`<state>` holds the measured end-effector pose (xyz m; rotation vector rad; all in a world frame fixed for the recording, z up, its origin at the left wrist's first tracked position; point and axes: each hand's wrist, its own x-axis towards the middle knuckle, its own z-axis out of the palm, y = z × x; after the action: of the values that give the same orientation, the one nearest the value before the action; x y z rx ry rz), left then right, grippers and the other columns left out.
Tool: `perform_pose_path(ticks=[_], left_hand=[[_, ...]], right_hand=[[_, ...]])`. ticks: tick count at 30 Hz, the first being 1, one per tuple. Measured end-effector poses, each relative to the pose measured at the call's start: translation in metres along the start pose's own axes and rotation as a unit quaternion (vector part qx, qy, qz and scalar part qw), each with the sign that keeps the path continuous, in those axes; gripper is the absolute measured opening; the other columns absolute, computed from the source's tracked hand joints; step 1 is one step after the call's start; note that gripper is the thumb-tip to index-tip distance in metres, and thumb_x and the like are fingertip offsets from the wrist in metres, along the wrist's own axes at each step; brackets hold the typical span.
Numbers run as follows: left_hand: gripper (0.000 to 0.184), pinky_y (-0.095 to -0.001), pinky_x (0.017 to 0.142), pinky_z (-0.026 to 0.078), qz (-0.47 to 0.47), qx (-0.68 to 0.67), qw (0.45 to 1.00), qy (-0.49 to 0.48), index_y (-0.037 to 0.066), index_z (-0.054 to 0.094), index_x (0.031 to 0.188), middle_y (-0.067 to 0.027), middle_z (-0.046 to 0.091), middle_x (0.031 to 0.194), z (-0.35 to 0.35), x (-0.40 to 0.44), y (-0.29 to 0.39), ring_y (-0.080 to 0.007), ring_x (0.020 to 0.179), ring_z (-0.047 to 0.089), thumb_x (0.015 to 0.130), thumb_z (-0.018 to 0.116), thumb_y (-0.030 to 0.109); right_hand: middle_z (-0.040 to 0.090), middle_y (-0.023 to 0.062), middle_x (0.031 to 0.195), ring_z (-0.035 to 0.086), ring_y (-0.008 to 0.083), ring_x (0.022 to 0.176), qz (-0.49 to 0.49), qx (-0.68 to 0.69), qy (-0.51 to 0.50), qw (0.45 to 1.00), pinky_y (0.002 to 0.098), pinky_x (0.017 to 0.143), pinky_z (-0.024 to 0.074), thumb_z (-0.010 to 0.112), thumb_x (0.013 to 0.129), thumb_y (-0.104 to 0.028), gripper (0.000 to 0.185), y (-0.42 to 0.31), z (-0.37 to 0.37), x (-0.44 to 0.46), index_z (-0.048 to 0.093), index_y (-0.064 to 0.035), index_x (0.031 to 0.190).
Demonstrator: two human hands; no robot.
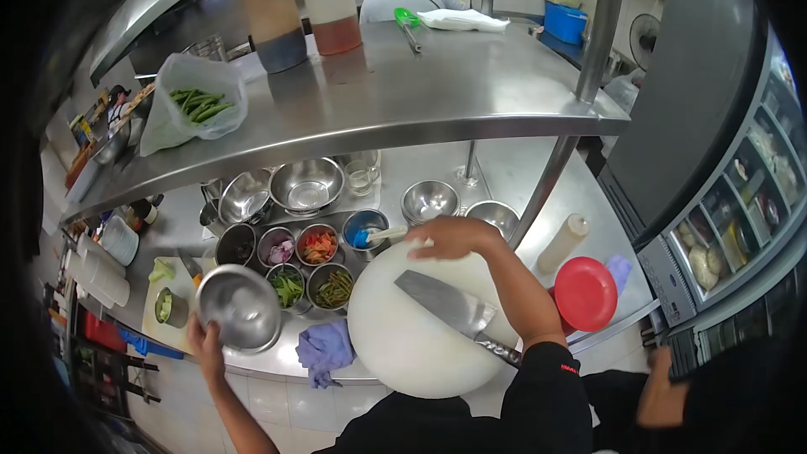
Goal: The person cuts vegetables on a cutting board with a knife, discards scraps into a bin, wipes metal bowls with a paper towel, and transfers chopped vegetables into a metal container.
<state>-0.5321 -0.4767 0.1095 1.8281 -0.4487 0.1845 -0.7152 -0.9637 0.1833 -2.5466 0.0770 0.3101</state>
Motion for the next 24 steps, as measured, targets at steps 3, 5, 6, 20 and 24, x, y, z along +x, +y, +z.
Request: perform_pose_path(ticks=[3,5,6,20,24], left_hand=[[0.031,-0.0259,0.082,0.041,-0.028,0.043,0.998,0.044,-0.004,0.055,0.107,-0.0078,0.057,0.099,-0.079,-0.065,-0.018,-0.0145,0.091,0.052,0.077,0.049,0.000],[0.026,-0.0255,0.077,0.041,-0.058,0.071,0.992,0.089,-0.003,0.054,0.100,-0.0062,0.056,0.094,-0.115,-0.104,-0.030,-0.0130,0.085,0.050,0.076,0.048,0.001],[0.020,-0.0244,0.072,0.040,-0.068,0.097,0.984,0.132,-0.002,0.054,0.094,-0.0038,0.054,0.089,-0.120,-0.122,-0.023,-0.0108,0.079,0.047,0.076,0.047,0.003],[0.022,-0.0362,0.063,0.048,-0.200,0.357,0.895,0.174,0.000,0.056,0.093,-0.0142,0.054,0.106,-0.136,-0.274,-0.156,-0.0308,0.076,0.058,0.071,0.056,-0.002],[0.024,-0.0445,0.064,0.050,-0.179,0.442,0.856,0.197,0.005,0.055,0.094,-0.0111,0.053,0.116,-0.134,-0.292,-0.183,-0.0351,0.077,0.061,0.070,0.055,-0.002]], right_hand=[[0.066,0.0123,0.095,0.065,0.0209,0.079,-0.200,-0.003,-0.020,0.980,0.0322,0.071,0.0509,0.059,0.089,-0.033,0.036,-0.086,-0.036,-0.058,0.061,-0.0056,0.113],[0.067,0.0117,0.084,0.065,0.0203,0.073,-0.301,-0.027,0.056,0.952,0.0305,0.065,0.0519,0.060,0.089,-0.023,0.026,-0.126,-0.066,-0.092,0.066,-0.0011,0.102],[0.067,0.0116,0.078,0.066,0.0201,0.068,-0.327,-0.031,0.090,0.940,0.0297,0.061,0.0524,0.061,0.088,-0.019,0.022,-0.140,-0.083,-0.103,0.067,0.0009,0.097],[0.047,0.0009,0.050,0.046,0.0114,0.047,0.092,-0.313,0.355,0.876,0.0293,0.047,0.0352,0.053,0.089,-0.036,0.036,-0.039,-0.371,0.032,0.056,-0.0063,0.069],[0.054,0.0068,0.060,0.051,0.0142,0.053,-0.014,-0.353,0.449,0.821,0.0315,0.053,0.0400,0.053,0.089,-0.034,0.034,-0.019,-0.398,0.046,0.059,-0.0023,0.080]])
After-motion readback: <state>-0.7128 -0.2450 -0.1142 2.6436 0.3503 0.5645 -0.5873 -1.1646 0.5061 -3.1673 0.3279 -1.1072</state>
